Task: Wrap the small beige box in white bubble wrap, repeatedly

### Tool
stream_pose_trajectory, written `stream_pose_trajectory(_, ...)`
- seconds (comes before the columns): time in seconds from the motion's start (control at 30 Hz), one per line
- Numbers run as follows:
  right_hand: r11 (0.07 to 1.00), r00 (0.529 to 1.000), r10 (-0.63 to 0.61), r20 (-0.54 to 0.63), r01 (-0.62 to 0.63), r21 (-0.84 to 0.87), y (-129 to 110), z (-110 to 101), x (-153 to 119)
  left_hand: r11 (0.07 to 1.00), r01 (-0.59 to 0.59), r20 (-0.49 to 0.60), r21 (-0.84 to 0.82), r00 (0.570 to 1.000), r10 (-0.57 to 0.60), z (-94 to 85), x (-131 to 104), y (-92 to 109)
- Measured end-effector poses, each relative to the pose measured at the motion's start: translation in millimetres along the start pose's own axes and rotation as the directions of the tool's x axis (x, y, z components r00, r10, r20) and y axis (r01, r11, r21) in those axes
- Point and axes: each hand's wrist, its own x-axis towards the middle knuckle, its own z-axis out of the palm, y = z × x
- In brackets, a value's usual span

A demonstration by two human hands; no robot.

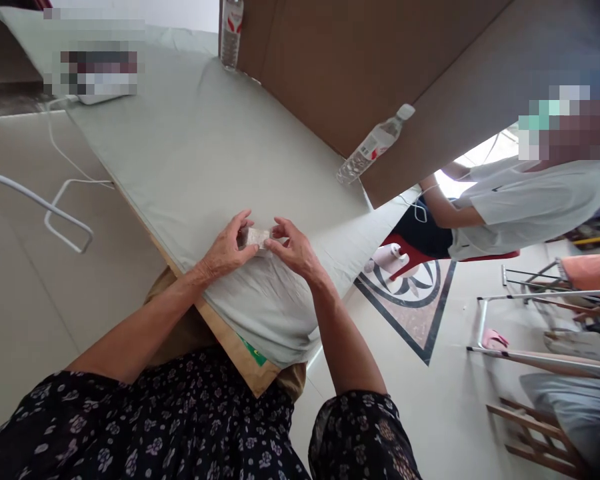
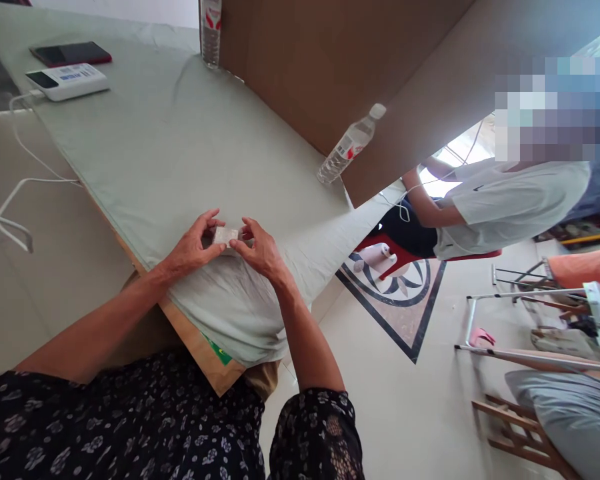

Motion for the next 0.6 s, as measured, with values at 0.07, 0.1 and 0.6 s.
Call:
stream_pose_trajectory(0.07,1.000,1.000,-0.010,0.008,0.010,0.021,2.4,4.1,-0.2,1.000,-0.012,0.016,-0.015,1.000,0.012,0.0,0.0,-0.7)
stream_pose_trajectory(0.1,0.999,0.999,-0.033,0.005,0.033,0.013,2.8,5.6,-1.1,1.000,-0.017,0.025,-0.022,1.000,0.018,-0.2,0.0,-0.9)
stream_pose_trajectory(0.6,0.944,0.964,-0.253,-0.084,0.227,-0.241,-12.9,12.1,19.4,0.998,-0.056,0.031,0.030,0.998,0.055,-1.0,0.2,-1.7)
